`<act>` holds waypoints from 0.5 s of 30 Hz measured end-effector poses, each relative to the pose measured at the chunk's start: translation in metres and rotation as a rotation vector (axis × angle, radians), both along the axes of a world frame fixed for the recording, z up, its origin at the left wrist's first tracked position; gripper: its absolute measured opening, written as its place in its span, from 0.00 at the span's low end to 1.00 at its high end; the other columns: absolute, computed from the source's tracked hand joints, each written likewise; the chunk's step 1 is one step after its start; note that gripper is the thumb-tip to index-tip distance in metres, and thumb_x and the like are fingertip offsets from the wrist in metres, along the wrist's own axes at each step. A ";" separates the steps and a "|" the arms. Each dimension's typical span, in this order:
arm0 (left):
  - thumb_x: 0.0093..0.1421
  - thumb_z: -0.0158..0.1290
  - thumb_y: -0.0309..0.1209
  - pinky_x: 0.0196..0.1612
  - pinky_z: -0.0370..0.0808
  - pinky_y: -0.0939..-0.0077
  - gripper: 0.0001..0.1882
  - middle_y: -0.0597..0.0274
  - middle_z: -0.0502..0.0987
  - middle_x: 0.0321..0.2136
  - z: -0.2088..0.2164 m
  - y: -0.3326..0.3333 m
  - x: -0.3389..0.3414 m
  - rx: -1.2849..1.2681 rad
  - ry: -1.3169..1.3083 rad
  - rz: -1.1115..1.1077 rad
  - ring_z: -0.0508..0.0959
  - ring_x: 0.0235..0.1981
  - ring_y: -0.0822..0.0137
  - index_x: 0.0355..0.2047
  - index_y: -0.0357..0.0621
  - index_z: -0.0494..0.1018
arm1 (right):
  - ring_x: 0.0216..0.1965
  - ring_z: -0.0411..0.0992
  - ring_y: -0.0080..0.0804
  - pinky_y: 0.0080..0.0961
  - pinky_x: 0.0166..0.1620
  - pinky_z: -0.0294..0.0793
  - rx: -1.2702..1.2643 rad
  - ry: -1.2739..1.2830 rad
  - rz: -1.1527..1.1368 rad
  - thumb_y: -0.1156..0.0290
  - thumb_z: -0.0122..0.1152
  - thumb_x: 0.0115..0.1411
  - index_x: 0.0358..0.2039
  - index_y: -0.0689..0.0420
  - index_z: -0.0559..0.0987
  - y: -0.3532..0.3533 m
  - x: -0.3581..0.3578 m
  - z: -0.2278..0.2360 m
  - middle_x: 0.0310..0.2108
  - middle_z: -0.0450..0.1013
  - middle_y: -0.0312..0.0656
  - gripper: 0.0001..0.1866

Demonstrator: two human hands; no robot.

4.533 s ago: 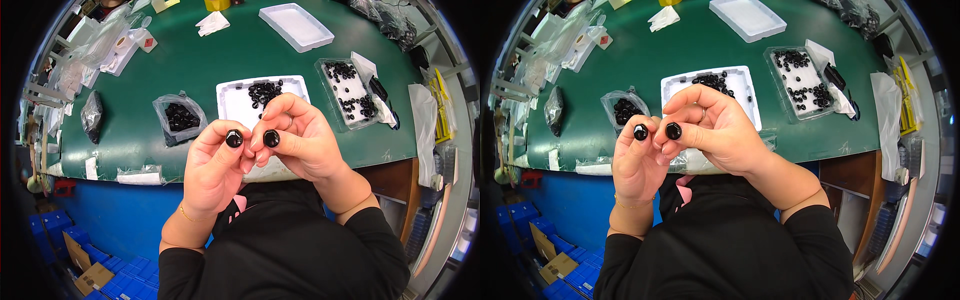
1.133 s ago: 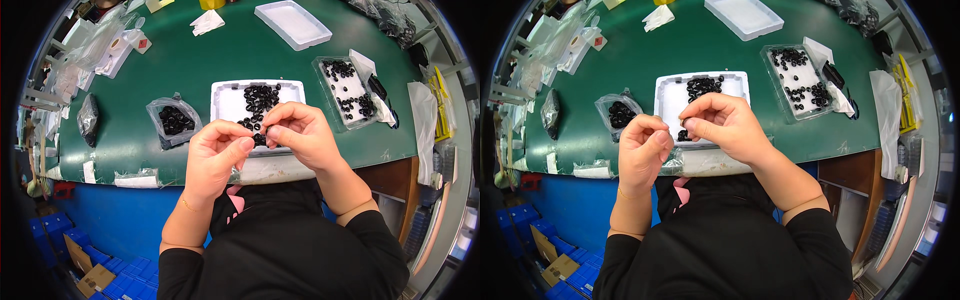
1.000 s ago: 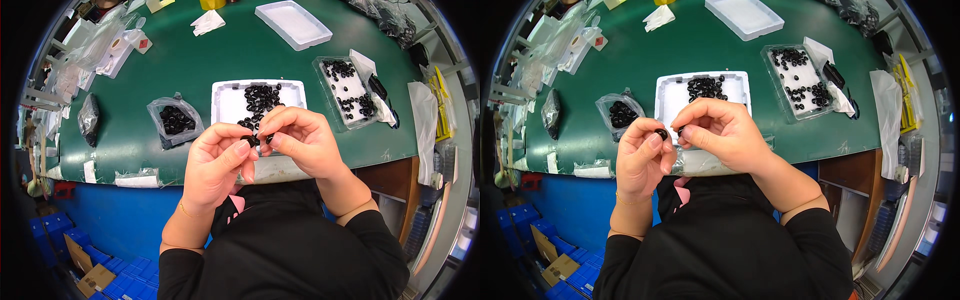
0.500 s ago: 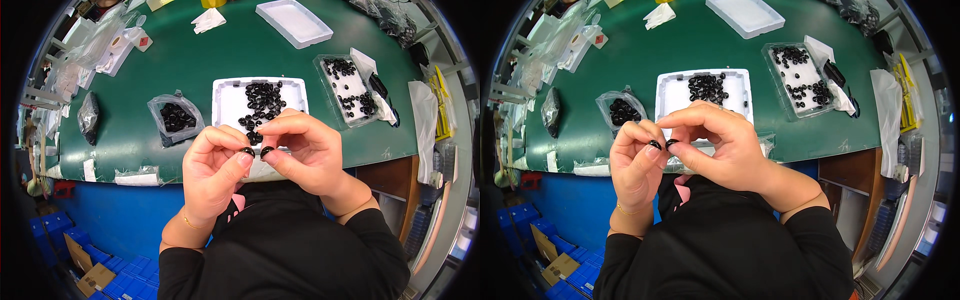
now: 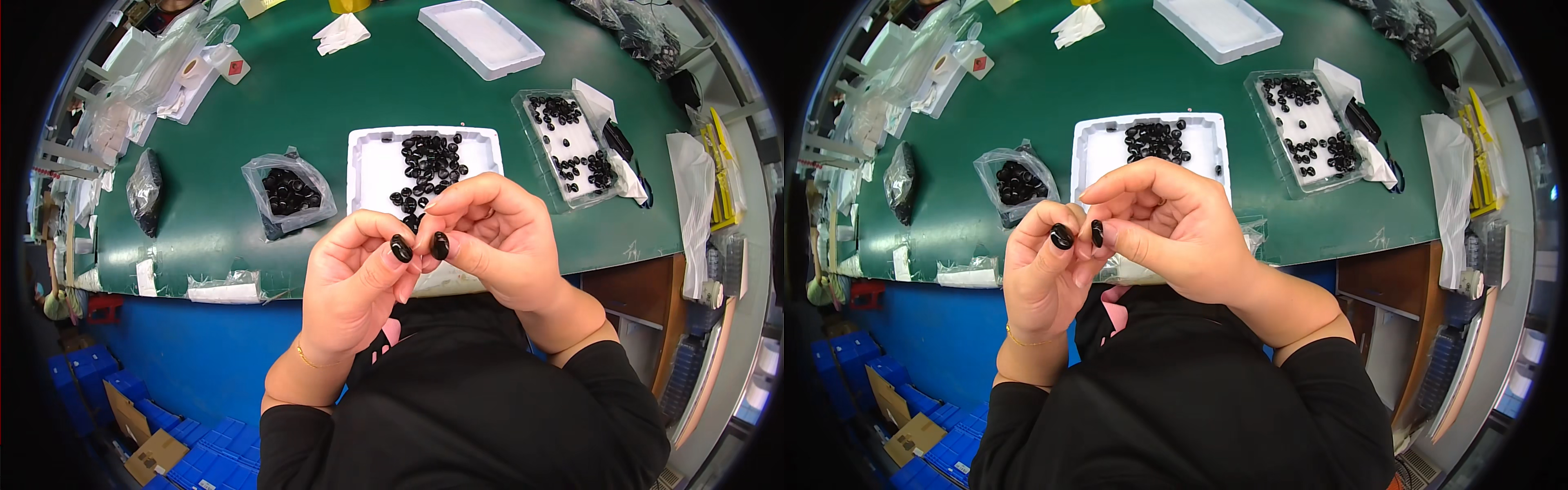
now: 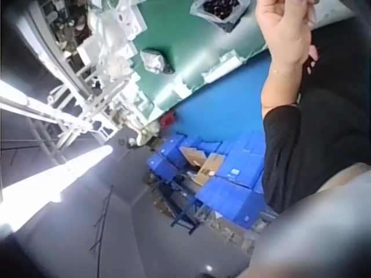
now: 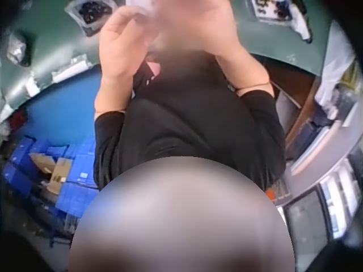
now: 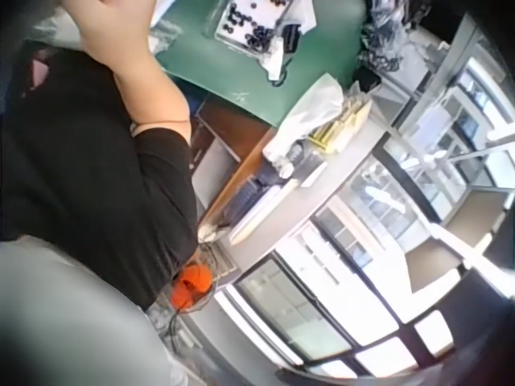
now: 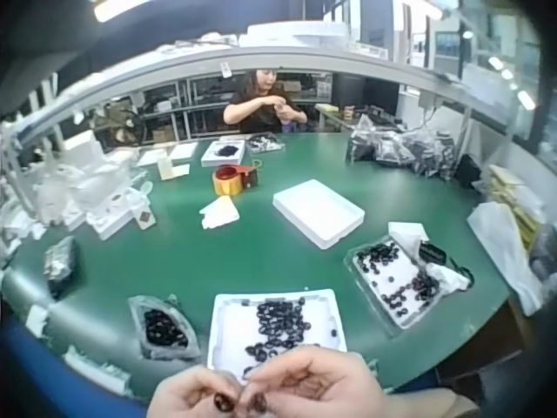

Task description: Picking up small black components from a bag, inspecting them, and placing them into a white tray on a workbench.

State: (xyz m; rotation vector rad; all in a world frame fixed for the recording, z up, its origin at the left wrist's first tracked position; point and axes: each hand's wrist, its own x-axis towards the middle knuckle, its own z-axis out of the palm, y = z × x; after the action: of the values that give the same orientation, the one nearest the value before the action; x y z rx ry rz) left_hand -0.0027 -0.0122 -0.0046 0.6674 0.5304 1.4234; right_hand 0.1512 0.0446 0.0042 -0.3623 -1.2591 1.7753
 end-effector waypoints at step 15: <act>0.61 0.46 0.29 0.28 0.68 0.86 0.07 0.61 0.71 0.25 -0.006 0.004 -0.001 0.014 -0.119 -0.132 0.68 0.22 0.76 0.36 0.37 0.67 | 0.30 0.74 0.30 0.24 0.34 0.76 -0.484 0.235 0.302 0.77 0.55 0.56 0.39 0.63 0.68 0.010 0.002 -0.007 0.32 0.72 0.49 0.10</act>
State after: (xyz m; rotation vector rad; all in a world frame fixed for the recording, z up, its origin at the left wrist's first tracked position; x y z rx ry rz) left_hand -0.0042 -0.0085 -0.0106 0.6137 0.3761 1.3347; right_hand 0.1531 0.0542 -0.0029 -0.2292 -0.7372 2.3074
